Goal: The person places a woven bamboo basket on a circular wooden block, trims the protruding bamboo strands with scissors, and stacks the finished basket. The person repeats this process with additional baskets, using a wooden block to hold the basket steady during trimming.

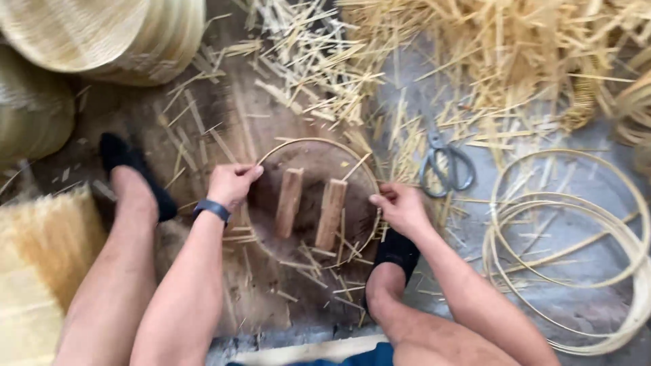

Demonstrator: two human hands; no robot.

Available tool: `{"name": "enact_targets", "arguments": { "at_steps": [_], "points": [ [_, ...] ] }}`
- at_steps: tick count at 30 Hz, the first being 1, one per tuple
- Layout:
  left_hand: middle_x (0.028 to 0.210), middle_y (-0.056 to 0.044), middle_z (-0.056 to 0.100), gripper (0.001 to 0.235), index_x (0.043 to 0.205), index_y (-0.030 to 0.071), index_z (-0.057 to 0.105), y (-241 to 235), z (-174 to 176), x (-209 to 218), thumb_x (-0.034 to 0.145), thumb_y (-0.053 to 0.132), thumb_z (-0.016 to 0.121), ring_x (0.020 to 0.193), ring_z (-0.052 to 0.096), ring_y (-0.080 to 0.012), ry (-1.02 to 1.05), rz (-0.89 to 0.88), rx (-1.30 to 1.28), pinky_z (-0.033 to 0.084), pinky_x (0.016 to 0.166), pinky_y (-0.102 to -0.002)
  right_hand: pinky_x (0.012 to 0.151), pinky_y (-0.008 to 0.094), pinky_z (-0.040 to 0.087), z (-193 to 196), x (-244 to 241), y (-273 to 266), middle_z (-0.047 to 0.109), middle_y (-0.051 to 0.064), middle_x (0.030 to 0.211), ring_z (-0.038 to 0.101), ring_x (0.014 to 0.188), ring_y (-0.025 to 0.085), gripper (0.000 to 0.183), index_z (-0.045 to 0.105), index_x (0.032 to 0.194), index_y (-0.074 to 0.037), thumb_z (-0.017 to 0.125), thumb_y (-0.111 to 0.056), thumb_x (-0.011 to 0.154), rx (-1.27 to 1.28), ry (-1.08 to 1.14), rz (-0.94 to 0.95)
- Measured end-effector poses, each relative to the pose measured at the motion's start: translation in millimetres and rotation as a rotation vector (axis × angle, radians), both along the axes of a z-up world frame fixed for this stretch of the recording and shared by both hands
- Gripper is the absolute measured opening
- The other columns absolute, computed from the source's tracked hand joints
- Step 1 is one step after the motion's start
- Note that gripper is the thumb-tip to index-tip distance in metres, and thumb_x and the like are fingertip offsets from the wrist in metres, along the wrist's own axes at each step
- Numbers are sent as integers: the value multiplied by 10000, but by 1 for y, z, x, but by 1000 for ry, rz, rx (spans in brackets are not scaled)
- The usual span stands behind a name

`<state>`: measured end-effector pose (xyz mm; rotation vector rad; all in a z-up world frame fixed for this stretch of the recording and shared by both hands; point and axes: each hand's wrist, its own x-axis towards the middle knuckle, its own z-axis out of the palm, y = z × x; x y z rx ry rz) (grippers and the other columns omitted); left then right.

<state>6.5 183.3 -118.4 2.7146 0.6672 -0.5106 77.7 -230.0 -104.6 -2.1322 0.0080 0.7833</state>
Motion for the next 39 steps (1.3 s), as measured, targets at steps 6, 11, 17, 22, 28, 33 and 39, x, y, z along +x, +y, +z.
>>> {"name": "enact_targets", "arguments": {
  "at_steps": [6,11,17,22,28,33,39],
  "points": [
    [819,-30,784,290,954,36,817,8,3,-14,717,180,903,668,660,-111,-29,775,-848,524,602,-296,711,332,573,13,-4,8,788,134,858,734,753,189,354,770,1053,8,825,-251,818,15,-38,-78],
    [908,-79,811,362,994,-4,835,-3,11,-12,708,192,941,778,721,-127,-77,655,-541,569,749,-273,716,352,568,26,-13,10,775,155,859,738,744,222,321,801,1041,-20,826,-263,832,-90,-160,-62],
    [1186,-172,717,482,1216,8,711,-60,53,-82,949,400,800,1045,667,-256,-69,834,-277,510,927,-380,748,354,584,39,-23,8,777,152,862,750,786,213,325,760,1028,11,808,-254,846,-165,-49,-30],
    [1213,-170,722,481,1276,-46,641,-85,34,-133,944,299,681,1054,705,-292,-84,1396,-1087,603,924,-496,715,329,574,15,-9,-5,759,113,909,721,806,196,284,713,1089,12,785,-172,885,67,36,-139],
    [1057,-135,734,357,1182,-41,660,-95,32,-109,983,256,652,904,712,-290,-100,1305,-1191,600,837,-524,617,350,596,42,23,1,742,93,925,709,749,186,263,698,1094,38,748,-133,900,348,436,-392],
    [1057,-124,755,321,1131,-21,711,-105,28,-110,996,260,637,843,715,-240,-108,1323,-1019,580,758,-444,606,384,588,26,19,0,725,119,909,680,683,221,301,703,1129,82,756,-135,927,154,384,-364],
    [993,-59,727,126,1074,64,686,-161,15,-134,1035,175,642,861,716,-189,-522,1411,-1800,579,690,-341,685,323,668,40,-1,-7,734,100,937,740,761,176,217,693,1085,59,710,-103,942,581,594,-413]
  ]
}}
